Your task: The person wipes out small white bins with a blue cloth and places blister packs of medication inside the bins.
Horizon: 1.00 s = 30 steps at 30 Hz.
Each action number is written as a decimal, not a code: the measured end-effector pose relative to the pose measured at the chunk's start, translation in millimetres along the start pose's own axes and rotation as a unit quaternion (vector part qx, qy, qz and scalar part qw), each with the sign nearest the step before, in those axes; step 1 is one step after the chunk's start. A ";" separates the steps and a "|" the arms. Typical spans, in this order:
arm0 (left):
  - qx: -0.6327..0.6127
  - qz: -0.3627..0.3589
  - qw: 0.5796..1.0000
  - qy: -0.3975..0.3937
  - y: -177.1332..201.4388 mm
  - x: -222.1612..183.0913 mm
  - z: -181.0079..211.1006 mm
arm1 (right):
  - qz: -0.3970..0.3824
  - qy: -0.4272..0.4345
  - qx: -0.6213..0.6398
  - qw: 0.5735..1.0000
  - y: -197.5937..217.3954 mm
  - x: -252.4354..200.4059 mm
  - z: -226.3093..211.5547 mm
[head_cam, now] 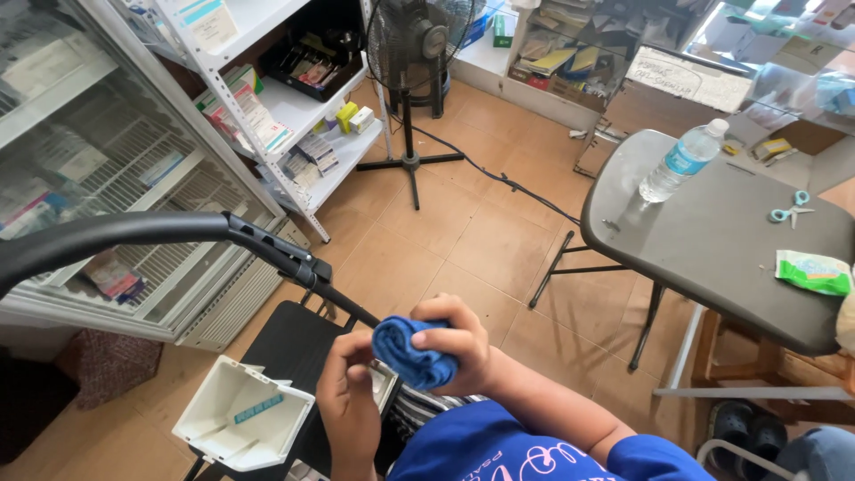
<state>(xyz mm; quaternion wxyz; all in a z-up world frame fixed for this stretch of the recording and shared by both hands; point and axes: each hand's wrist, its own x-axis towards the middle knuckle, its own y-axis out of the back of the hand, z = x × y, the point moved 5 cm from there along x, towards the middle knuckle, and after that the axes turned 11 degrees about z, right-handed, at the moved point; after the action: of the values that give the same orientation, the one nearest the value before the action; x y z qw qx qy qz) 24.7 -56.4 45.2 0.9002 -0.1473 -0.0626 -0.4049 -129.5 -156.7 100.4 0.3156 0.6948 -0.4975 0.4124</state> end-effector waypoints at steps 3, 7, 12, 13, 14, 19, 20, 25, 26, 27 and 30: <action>0.011 -0.030 0.996 0.078 0.1 -7.2 2.5 | -0.059 0.052 -0.008 0.997 -5.4 8.3 -9.5; 0.059 -0.049 0.996 0.036 -6.6 -6.0 25.1 | -0.097 0.047 -0.038 0.993 -13.8 9.5 -14.6; 0.112 -0.053 0.992 0.008 -15.5 -8.2 32.7 | -0.119 0.021 -0.013 0.993 -18.0 10.3 -10.2; 0.113 -0.048 0.992 0.006 -16.9 -8.8 34.7 | -0.122 0.023 -0.009 0.992 -18.4 8.1 -11.8; 0.038 -0.027 0.998 0.040 -16.8 -9.3 34.7 | -0.134 0.014 -0.017 0.991 -19.7 5.1 -11.8; -0.036 0.050 0.995 0.080 2.6 -17.8 7.1 | -0.147 -0.040 0.003 0.988 -18.9 -7.4 -10.1; -0.011 0.069 0.995 0.073 8.3 -19.4 3.0 | -0.135 -0.045 0.009 0.990 -18.1 -14.7 -8.2; -0.068 0.084 0.994 -0.017 2.1 -14.1 15.0 | -0.080 -0.080 0.068 0.991 -17.8 -28.8 -8.9; -0.077 0.092 0.993 -0.021 -0.8 -14.9 16.5 | -0.093 -0.081 0.072 0.990 -22.0 -27.7 -11.7; -0.086 0.098 0.991 -0.026 -3.7 -14.6 17.7 | -0.105 -0.081 0.075 0.988 -26.5 -26.3 -14.0; -0.108 0.021 0.992 -0.067 -15.3 -22.2 21.5 | -0.113 -0.090 0.101 0.984 -32.4 -22.2 -16.6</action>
<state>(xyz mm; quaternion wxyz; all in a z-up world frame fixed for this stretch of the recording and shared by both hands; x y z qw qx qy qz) -1.3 -43.4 63.7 0.8811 -0.2723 -0.0758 -0.3792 -106.6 -123.1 87.4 0.2427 0.8088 -0.3983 0.3582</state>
